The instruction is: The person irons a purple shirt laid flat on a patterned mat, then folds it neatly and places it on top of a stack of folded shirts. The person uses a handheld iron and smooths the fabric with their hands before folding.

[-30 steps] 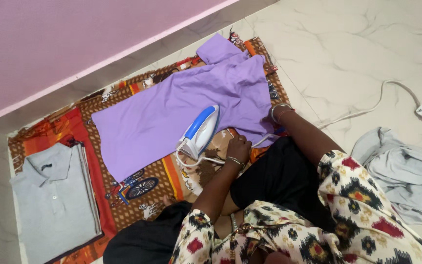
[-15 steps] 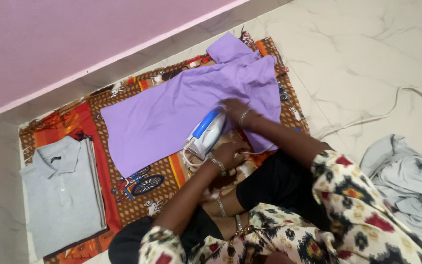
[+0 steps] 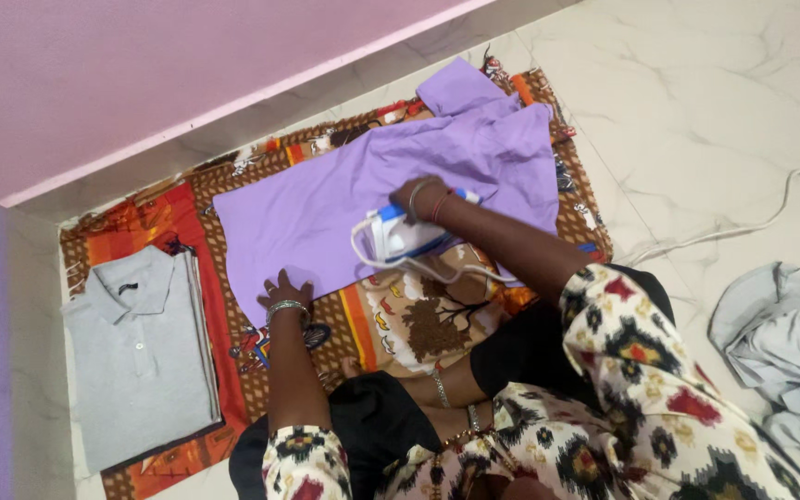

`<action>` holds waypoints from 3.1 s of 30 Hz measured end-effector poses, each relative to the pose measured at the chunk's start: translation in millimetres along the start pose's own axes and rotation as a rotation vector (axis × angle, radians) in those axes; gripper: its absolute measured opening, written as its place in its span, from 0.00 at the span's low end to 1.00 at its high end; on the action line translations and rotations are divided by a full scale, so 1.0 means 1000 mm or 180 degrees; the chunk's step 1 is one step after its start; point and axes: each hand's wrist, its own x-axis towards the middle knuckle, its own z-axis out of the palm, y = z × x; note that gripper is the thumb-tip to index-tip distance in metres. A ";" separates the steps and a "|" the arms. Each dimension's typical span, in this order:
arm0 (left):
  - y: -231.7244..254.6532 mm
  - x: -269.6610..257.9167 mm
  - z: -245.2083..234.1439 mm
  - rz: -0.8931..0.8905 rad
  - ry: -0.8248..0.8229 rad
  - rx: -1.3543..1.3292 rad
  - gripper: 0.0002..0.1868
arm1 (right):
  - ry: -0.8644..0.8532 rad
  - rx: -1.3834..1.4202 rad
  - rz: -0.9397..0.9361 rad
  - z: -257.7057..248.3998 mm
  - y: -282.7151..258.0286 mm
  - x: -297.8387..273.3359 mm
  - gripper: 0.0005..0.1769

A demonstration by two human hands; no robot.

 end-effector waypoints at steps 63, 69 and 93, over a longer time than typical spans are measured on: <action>0.008 0.016 0.008 -0.0970 -0.1109 0.0037 0.61 | 0.0681 0.0555 0.0840 0.048 0.107 -0.043 0.14; 0.002 0.016 0.008 -0.0915 -0.1126 0.0168 0.61 | 0.0584 0.0414 0.1161 0.050 0.145 -0.053 0.14; 0.010 0.015 0.004 -0.0928 -0.1014 0.0261 0.62 | 0.0960 0.2011 0.2736 0.076 0.211 -0.137 0.45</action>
